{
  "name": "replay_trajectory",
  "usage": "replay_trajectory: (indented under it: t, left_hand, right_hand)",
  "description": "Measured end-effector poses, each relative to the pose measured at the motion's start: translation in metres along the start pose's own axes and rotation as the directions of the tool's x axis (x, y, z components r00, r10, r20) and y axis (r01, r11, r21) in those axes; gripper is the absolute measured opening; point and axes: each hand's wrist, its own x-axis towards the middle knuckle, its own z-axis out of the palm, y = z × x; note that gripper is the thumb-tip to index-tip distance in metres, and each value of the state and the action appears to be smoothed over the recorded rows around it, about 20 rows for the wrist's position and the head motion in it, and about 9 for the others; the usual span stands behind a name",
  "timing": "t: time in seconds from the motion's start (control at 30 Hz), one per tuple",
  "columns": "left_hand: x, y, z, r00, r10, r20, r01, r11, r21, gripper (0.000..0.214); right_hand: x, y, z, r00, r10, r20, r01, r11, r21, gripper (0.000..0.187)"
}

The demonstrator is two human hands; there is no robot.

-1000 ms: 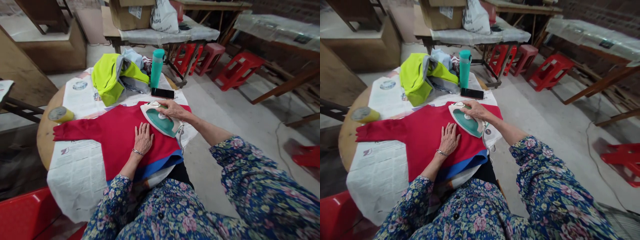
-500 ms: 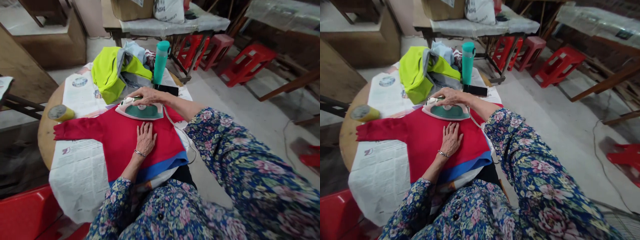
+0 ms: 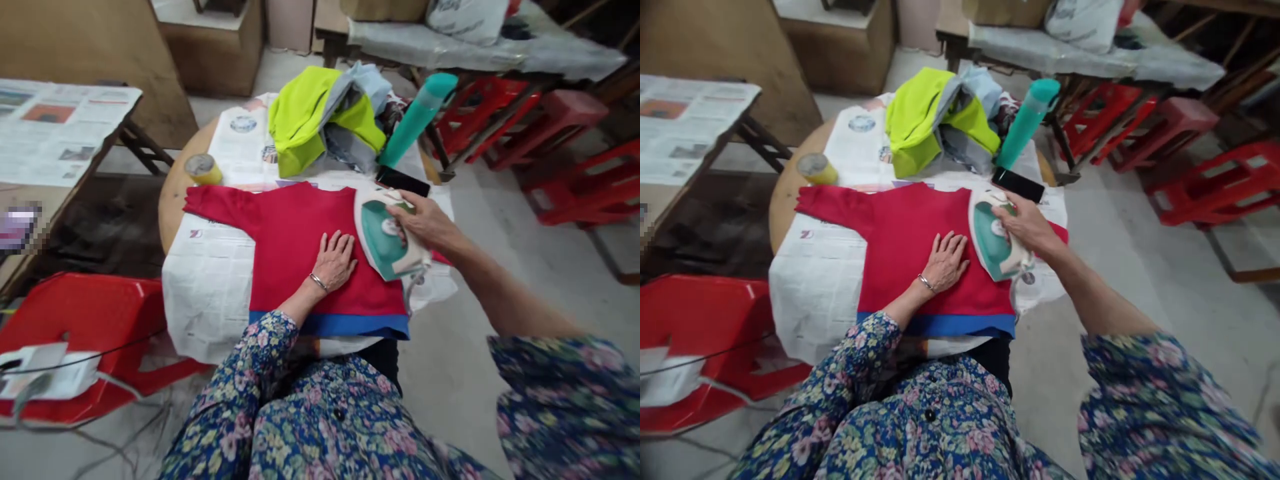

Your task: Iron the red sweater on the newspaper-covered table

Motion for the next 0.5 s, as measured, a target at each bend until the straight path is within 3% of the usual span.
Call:
replay_trajectory:
  t: [0.07, 0.17, 0.27, 0.37, 0.5]
  left_hand:
    - [0.001, 0.001, 0.0, 1.0, -0.005, 0.016, 0.005, 1.0, -0.008, 0.063]
    - [0.002, 0.001, -0.002, 1.0, -0.007, 0.03, 0.008, 1.0, -0.013, 0.061]
    - [0.006, -0.003, -0.014, 0.996, -0.003, 0.087, 0.003, 1.0, -0.005, 0.064]
    - [0.019, -0.007, -0.033, 0.972, 0.013, 0.234, -0.019, 1.0, 0.021, 0.063]
    - [0.053, -0.008, -0.054, 0.932, 0.052, 0.358, -0.072, 0.996, 0.043, 0.035]
  right_hand:
    - [-0.03, 0.004, 0.001, 0.986, 0.165, -0.021, -0.163, 0.984, 0.072, 0.047]
    - [-0.07, 0.02, 0.006, 0.956, 0.293, 0.016, -0.291, 0.939, 0.185, 0.055]
    - [-0.103, 0.042, 0.013, 0.98, 0.186, 0.075, -0.199, 0.948, 0.248, 0.048]
    - [-0.133, 0.056, 0.02, 0.979, 0.134, 0.156, -0.177, 0.935, 0.308, 0.066]
    - [-0.156, 0.051, 0.035, 0.955, 0.089, 0.282, -0.195, 0.907, 0.373, 0.084]
